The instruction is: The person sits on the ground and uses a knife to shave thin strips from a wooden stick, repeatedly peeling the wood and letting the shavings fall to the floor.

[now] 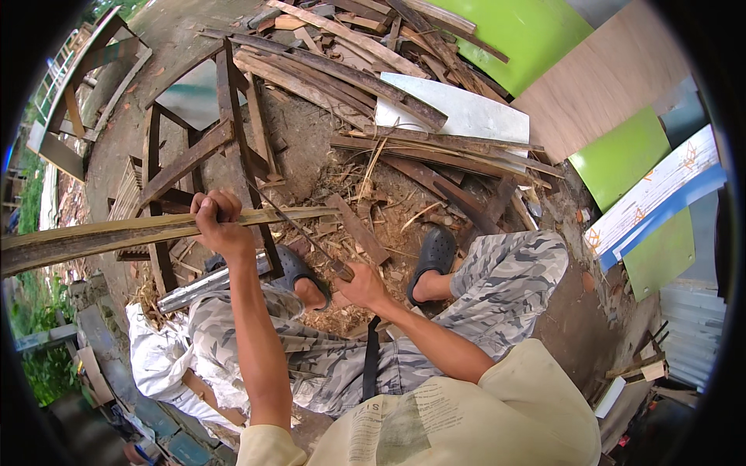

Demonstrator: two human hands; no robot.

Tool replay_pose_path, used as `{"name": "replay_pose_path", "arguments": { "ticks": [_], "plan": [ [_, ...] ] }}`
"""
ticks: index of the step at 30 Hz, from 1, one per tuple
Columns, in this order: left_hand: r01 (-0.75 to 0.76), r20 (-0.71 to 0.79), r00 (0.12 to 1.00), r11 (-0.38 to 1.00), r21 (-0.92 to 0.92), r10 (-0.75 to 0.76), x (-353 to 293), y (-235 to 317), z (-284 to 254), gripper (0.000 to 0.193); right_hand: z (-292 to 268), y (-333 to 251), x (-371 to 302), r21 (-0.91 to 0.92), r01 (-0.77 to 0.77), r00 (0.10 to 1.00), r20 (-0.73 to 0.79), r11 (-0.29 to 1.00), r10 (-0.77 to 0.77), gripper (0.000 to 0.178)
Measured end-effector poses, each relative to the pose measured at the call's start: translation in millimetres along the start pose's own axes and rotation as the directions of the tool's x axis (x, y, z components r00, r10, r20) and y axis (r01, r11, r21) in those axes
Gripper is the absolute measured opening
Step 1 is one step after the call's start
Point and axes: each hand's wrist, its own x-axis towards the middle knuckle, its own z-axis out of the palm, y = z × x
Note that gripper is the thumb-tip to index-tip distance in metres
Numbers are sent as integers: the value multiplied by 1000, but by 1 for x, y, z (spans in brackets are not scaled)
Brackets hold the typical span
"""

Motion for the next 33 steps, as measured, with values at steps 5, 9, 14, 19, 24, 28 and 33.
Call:
{"name": "replay_pose_path", "arguments": {
  "ticks": [5,9,14,19,24,28,33],
  "plan": [
    [-11,-33,999,1000,-13,11,6,0,-13,31,18,21,13,-52,-37,996,-80,998,33,26],
    [-25,-49,999,1000,-7,25,8,3,-37,30,6,-35,-14,-52,4,1000,-22,999,-5,27],
    [-27,18,999,998,-50,28,-2,5,-34,32,9,50,1,-37,-275,961,-7,961,275,31],
    [-22,8,1000,999,-31,22,-1,3,-32,34,7,14,-6,-81,-27,999,-38,996,24,26],
    [-9,40,999,998,-65,11,-3,4,-28,34,18,62,17,-56,-231,973,-12,971,231,26],
    [-5,58,998,997,-78,10,-3,1,-20,33,6,105,25,-166,-334,943,-66,928,327,26],
    [-2,5,1000,1000,5,2,5,1,-7,32,18,55,26,-21,-34,998,-54,999,32,27]
  ]
}}
